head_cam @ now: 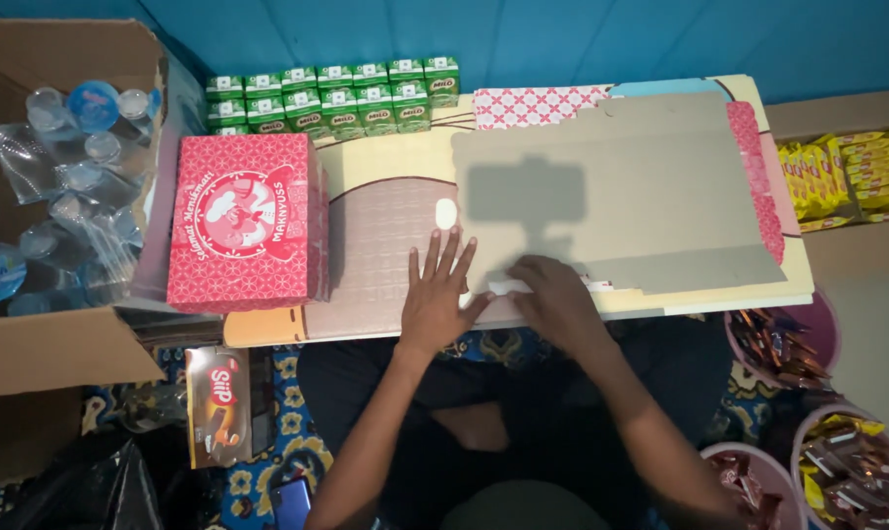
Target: Folding and assembling a cardboard box from a flat sheet
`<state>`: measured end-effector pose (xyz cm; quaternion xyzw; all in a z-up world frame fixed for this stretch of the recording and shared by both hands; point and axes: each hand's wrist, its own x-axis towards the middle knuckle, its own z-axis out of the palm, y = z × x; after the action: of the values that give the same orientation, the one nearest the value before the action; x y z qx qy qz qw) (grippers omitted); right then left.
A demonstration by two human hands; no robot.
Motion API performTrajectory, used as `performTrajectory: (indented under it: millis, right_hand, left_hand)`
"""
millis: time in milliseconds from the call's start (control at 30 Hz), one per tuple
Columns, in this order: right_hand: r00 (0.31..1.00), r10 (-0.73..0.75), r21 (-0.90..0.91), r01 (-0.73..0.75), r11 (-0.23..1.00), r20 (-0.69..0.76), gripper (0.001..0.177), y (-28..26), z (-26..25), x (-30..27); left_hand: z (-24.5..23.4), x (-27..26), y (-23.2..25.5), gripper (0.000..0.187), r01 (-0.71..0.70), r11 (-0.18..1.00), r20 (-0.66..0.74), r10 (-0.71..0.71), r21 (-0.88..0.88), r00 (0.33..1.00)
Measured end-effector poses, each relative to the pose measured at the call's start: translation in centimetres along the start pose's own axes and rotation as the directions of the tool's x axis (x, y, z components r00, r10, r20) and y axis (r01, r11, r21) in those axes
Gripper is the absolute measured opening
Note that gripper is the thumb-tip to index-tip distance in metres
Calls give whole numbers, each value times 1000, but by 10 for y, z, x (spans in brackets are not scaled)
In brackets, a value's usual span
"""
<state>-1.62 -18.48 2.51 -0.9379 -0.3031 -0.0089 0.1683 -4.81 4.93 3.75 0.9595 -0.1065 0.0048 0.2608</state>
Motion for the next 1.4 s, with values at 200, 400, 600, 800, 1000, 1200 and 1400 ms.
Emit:
performTrajectory:
  millis: [200,400,600,800,1000,1200,1400]
  right_hand:
    - [978,-74,-89,58,994,-194,47,-12,-13,33]
    - [918,-155,-349,19,937,-364,58,-21,-4,76]
    - [912,290,-221,-231,947,288,85,-11,2,121]
    - [968,189,-171,-161,972,165,80,-13,12,107]
    - [988,153,-257,-140,956,30,77,-5,31,103]
    - [968,232,-299,-193,935,100,75,-9,28,105]
    - [968,231,-269,-197,943,102,72,-22,17,104]
  left_hand:
    - [-4,-3,1,85,11,997,-41,-14,-79,999]
    - [-11,-5,5,79,-5,992,-90,-6,-128,996]
    - [3,-4,-5,79,-9,991,-113,-6,-132,994]
    - [8,-5,-7,80,8,997,-99,-15,-72,995]
    - [-1,-7,-2,78,1,997,-110,-10,-83,994]
    - [5,-8,-4,78,-20,997,-163,7,-80,987]
    - [18,-10,-11,60,-69,987,-296,23,-146,955]
